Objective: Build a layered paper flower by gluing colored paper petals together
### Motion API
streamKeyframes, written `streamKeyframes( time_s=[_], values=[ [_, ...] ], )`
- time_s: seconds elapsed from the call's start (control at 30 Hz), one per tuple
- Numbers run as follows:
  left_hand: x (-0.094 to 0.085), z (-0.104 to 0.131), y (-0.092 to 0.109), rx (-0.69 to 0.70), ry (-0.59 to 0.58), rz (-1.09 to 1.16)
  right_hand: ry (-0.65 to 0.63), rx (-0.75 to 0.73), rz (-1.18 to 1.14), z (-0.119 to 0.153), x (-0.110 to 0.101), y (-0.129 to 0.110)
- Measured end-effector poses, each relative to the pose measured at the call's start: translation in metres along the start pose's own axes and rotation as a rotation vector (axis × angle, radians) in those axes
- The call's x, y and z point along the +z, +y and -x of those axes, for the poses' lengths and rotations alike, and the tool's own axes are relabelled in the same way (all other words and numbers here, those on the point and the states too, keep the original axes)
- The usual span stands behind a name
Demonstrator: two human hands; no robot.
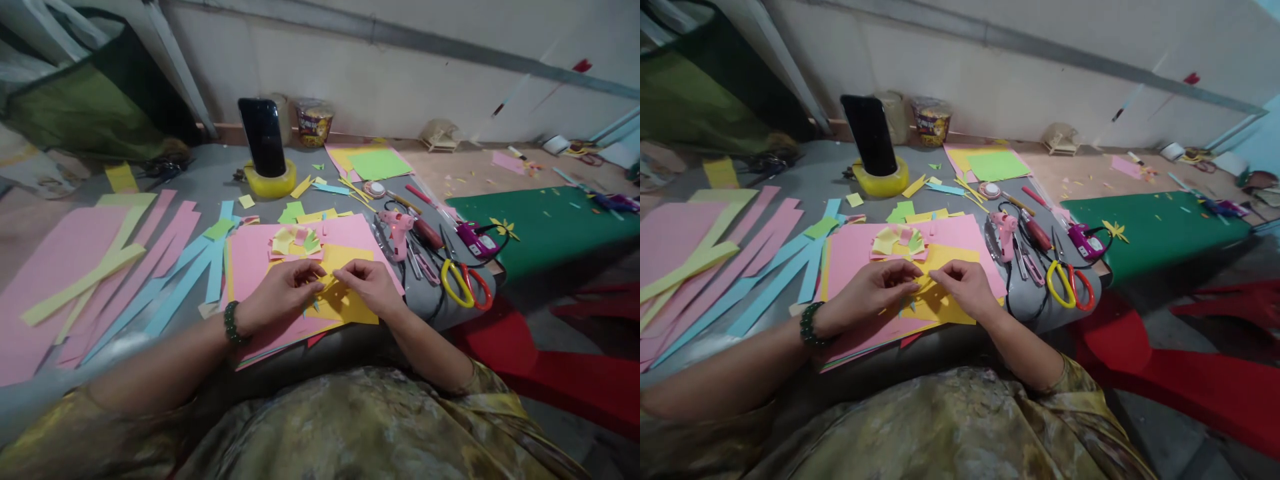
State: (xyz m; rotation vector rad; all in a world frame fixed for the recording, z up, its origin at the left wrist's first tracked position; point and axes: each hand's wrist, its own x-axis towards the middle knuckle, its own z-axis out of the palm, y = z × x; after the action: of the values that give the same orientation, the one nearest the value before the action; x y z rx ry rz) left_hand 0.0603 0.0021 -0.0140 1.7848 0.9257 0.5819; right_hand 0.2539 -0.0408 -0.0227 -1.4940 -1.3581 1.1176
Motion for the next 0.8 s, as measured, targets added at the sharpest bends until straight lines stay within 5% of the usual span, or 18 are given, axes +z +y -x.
streamKeyframes(
  time_s=[0.3, 0.43, 0.63, 0.8],
  values=[
    [0.002, 0.002, -0.002, -0.024, 0.016, -0.235, 0.107, -0.149, 0.682, 0.007, -0.008, 0.008],
    [0.001, 0.001, -0.003, -0.03, -0.001, -0.299, 0.121, -0.179, 0.716, 0.012, -0.014, 0.009],
    [-0.001, -0.001, -0.002, -0.051, -0.051, -0.301, 0.317, -0.113, 0.598, 0.019, -0.053, 0.006],
    [-0.001, -0.003, 0.0, -0.046, -0.058, -0.319, 0.532, 0.062, 0.844, 0.012, -0.091, 0.006]
  ],
)
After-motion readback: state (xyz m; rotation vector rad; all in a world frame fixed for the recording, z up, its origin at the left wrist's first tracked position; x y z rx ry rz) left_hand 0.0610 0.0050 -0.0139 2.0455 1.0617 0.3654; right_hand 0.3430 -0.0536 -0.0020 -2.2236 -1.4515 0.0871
